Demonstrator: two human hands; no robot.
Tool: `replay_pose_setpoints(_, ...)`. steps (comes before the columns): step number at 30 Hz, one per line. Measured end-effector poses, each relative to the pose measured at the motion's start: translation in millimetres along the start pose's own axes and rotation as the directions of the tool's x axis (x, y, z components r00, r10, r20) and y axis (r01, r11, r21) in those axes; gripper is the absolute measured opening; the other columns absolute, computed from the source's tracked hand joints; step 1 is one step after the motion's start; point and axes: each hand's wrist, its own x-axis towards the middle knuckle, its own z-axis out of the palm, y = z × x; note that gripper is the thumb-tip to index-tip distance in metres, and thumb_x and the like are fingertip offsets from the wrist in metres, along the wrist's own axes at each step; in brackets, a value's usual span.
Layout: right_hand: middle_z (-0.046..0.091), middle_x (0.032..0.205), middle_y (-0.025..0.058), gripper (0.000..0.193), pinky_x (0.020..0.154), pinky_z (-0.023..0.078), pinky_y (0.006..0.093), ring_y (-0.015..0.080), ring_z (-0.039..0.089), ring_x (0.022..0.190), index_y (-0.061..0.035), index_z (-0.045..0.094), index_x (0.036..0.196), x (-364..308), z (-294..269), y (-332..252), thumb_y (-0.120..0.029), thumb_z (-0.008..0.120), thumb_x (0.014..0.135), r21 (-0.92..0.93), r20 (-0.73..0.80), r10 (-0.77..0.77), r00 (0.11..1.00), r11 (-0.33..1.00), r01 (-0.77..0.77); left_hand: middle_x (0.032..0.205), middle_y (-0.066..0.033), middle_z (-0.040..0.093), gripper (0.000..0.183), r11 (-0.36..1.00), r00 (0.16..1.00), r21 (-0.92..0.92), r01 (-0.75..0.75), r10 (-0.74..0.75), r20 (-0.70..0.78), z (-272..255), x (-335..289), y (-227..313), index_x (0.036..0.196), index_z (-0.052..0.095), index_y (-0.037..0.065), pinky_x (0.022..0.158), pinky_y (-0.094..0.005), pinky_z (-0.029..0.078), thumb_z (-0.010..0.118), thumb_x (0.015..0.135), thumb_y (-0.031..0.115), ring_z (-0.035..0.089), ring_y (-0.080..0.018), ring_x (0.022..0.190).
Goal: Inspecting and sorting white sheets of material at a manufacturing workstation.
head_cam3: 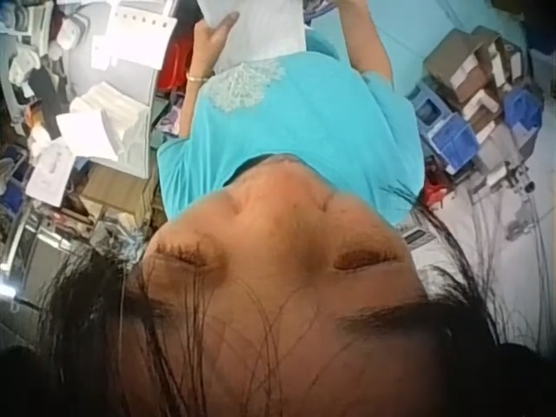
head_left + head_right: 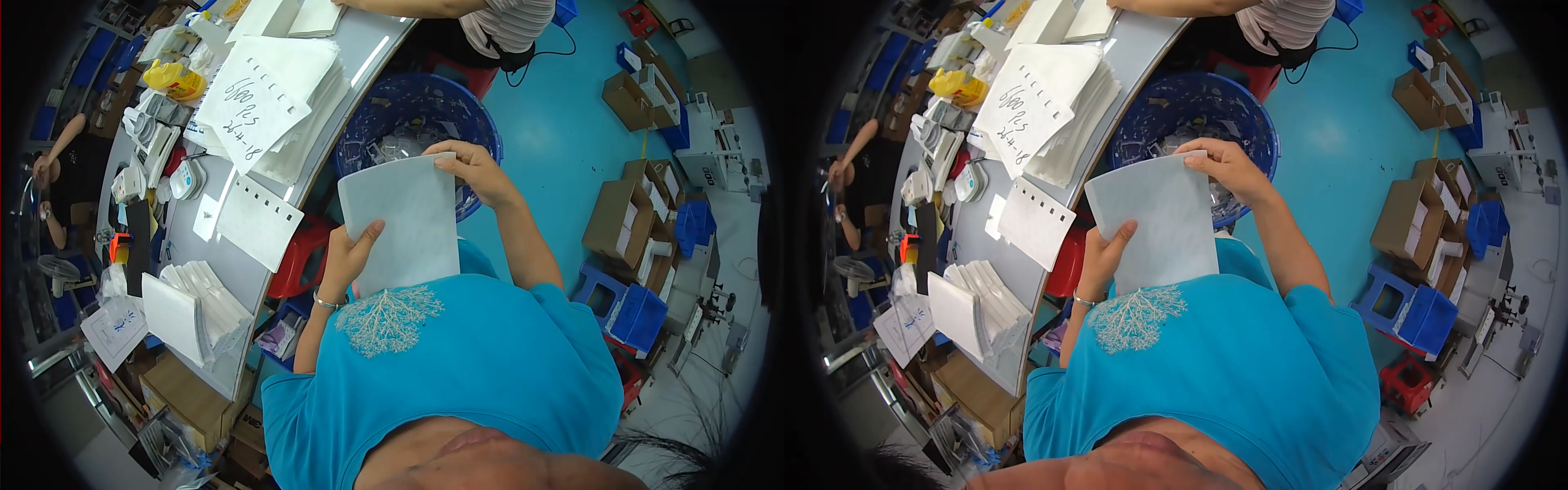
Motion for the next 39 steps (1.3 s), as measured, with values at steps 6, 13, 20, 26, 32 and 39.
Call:
replay_pose_setpoints(6, 0.066, 0.094, 0.0051, 0.030, 0.068, 0.053, 0.0252, 0.0102, 0.064, 0.082, -0.0024, 0.059, 0.115, -2, -15, 2, -0.024, 0.055, 0.094, 0.531, 0.189, 0.216, 0.958, 0.798, -0.284, 0.087, -0.0073, 0.068, 0.033, 0.968, 0.990, -0.222, 0.116, -0.095, 0.103, -1, 9, -7, 0.102, 0.065, -0.002, 0.064, -0.0248, 0.049, 0.067, 0.089, 0.028, 0.062, -0.0115, 0.074)
replay_pose_setpoints(13, 0.067, 0.087, 0.0036, 0.020, 0.066, 0.053, 0.0240, 0.0099, 0.064, 0.076, -0.0024, 0.065, 0.103, 3, -19, 25, -0.019, 0.061, 0.092, 0.379, 0.026, 0.126, 0.992, 0.917, -0.127, 0.089, -0.0070, 0.067, 0.036, 0.969, 0.984, -0.192, 0.152, -0.131, 0.121, 1, 10, -9, 0.102, 0.065, -0.003, 0.068, -0.0256, 0.048, 0.066, 0.090, 0.030, 0.060, -0.0110, 0.080)
replay_pose_setpoints(20, 0.065, 0.081, 0.0011, 0.022, 0.065, 0.052, 0.0216, 0.0081, 0.062, 0.076, -0.0018, 0.065, 0.104, 0, -15, 30, -0.020, 0.058, 0.094, 0.321, -0.109, 0.202, 0.973, 0.934, -0.158, 0.091, -0.0071, 0.067, 0.036, 0.959, 0.985, -0.231, 0.166, -0.172, -0.006, 8, 6, -11, 0.105, 0.064, -0.003, 0.069, -0.0256, 0.049, 0.069, 0.087, 0.028, 0.061, -0.0123, 0.079)
replay_pose_setpoints(26, 0.066, 0.083, 0.0042, 0.028, 0.064, 0.051, 0.0238, 0.0114, 0.063, 0.071, 0.0015, 0.063, 0.105, -6, 0, 15, -0.022, 0.061, 0.089, 0.328, 0.046, 0.384, 0.922, 0.866, -0.377, 0.093, -0.0076, 0.067, 0.037, 0.952, 0.983, -0.254, 0.172, -0.184, -0.023, 15, 9, -11, 0.106, 0.063, -0.002, 0.069, -0.0256, 0.049, 0.069, 0.087, 0.029, 0.062, -0.0129, 0.079)
replay_pose_setpoints(32, 0.068, 0.085, 0.0087, 0.022, 0.063, 0.051, 0.0267, 0.0128, 0.063, 0.066, 0.0034, 0.067, 0.093, 4, -10, 38, -0.014, 0.062, 0.082, -0.027, 0.025, 0.153, 0.988, 0.988, -0.152, 0.087, -0.0081, 0.068, 0.038, 0.990, 0.989, -0.051, 0.133, -0.136, -0.051, 22, 12, 1, 0.102, 0.064, -0.004, 0.069, -0.0265, 0.048, 0.065, 0.090, 0.032, 0.061, -0.0119, 0.078)
replay_pose_setpoints(39, 0.067, 0.078, 0.0062, 0.020, 0.061, 0.049, 0.0256, 0.0109, 0.061, 0.066, 0.0016, 0.069, 0.090, 5, -20, 45, -0.017, 0.062, 0.085, -0.032, -0.066, 0.075, 0.995, 0.996, -0.078, 0.085, -0.0076, 0.068, 0.038, 0.992, 0.991, -0.069, 0.110, -0.115, -0.074, 37, 26, 5, 0.102, 0.064, -0.005, 0.068, -0.0263, 0.048, 0.065, 0.089, 0.031, 0.060, -0.0110, 0.078)
